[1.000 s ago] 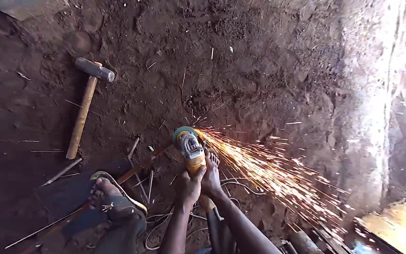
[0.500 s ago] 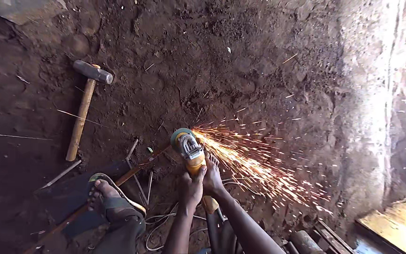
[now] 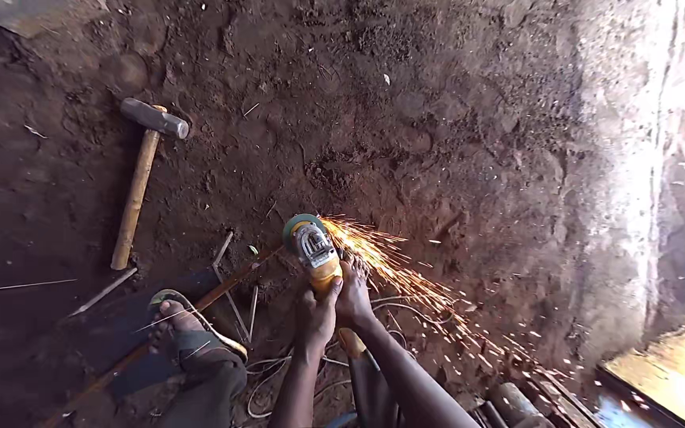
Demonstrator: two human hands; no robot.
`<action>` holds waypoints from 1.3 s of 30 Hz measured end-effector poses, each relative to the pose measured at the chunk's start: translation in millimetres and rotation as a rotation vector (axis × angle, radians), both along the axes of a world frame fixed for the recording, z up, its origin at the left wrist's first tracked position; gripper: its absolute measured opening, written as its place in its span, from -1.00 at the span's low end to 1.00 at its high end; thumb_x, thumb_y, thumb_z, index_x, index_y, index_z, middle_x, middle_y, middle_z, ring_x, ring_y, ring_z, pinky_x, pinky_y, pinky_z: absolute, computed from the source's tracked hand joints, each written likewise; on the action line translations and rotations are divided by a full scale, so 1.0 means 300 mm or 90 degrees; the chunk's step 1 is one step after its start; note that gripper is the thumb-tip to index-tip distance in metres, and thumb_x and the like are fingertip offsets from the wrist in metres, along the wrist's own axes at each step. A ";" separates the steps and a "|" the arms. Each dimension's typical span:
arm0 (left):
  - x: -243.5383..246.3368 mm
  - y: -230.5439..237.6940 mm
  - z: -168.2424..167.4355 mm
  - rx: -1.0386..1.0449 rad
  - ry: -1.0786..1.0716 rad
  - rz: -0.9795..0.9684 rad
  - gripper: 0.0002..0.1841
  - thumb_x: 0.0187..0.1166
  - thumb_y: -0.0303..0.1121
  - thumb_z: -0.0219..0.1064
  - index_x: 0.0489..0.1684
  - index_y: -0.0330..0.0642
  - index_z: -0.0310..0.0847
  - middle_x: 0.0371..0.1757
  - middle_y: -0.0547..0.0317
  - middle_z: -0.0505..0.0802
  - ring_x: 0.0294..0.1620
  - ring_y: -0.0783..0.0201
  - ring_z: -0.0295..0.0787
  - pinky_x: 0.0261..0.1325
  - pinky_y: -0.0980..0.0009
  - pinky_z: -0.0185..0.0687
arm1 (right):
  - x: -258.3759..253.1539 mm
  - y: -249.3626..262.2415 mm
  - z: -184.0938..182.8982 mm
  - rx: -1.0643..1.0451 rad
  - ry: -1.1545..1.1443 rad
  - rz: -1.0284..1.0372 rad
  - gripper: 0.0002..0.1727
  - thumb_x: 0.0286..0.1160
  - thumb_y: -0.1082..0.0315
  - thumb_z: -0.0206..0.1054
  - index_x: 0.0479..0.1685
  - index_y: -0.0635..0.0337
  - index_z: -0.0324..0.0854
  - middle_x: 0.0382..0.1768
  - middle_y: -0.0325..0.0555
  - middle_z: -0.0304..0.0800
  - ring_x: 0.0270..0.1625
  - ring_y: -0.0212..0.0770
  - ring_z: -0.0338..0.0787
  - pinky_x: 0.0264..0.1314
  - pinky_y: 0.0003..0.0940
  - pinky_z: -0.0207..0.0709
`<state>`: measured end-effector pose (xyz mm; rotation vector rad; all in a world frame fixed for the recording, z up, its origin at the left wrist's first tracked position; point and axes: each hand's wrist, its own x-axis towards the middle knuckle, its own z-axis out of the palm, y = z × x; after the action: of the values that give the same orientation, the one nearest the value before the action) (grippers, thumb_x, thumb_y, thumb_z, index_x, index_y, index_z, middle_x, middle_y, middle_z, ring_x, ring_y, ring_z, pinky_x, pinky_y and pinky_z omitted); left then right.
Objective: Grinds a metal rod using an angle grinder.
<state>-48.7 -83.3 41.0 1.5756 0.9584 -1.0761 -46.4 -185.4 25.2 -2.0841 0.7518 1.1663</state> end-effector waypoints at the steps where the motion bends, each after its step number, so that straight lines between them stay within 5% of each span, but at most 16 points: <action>1: -0.003 0.004 -0.004 -0.005 0.001 0.002 -0.49 0.54 0.07 0.48 0.05 -0.27 0.76 -0.07 0.01 0.90 0.05 0.20 0.85 0.26 0.10 0.71 | -0.006 0.005 -0.001 -0.006 -0.007 -0.005 -0.27 0.24 -0.07 0.38 0.46 0.12 0.55 0.04 0.06 0.87 0.17 0.09 0.84 0.21 0.20 0.64; 39: -0.025 0.053 -0.035 -0.022 0.009 -0.102 -0.42 0.48 0.16 0.48 0.13 -0.22 0.75 -0.04 0.05 0.90 0.09 0.19 0.85 0.31 0.06 0.69 | -0.094 0.061 -0.021 -0.034 -0.117 -0.112 -0.28 0.13 0.06 0.46 0.36 0.28 0.60 -0.05 0.07 0.89 0.06 0.04 0.88 0.17 0.15 0.66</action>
<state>-56.1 -67.3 30.5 1.6390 0.8293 -1.2094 -74.5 -167.0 18.9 -2.0873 0.8658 0.8554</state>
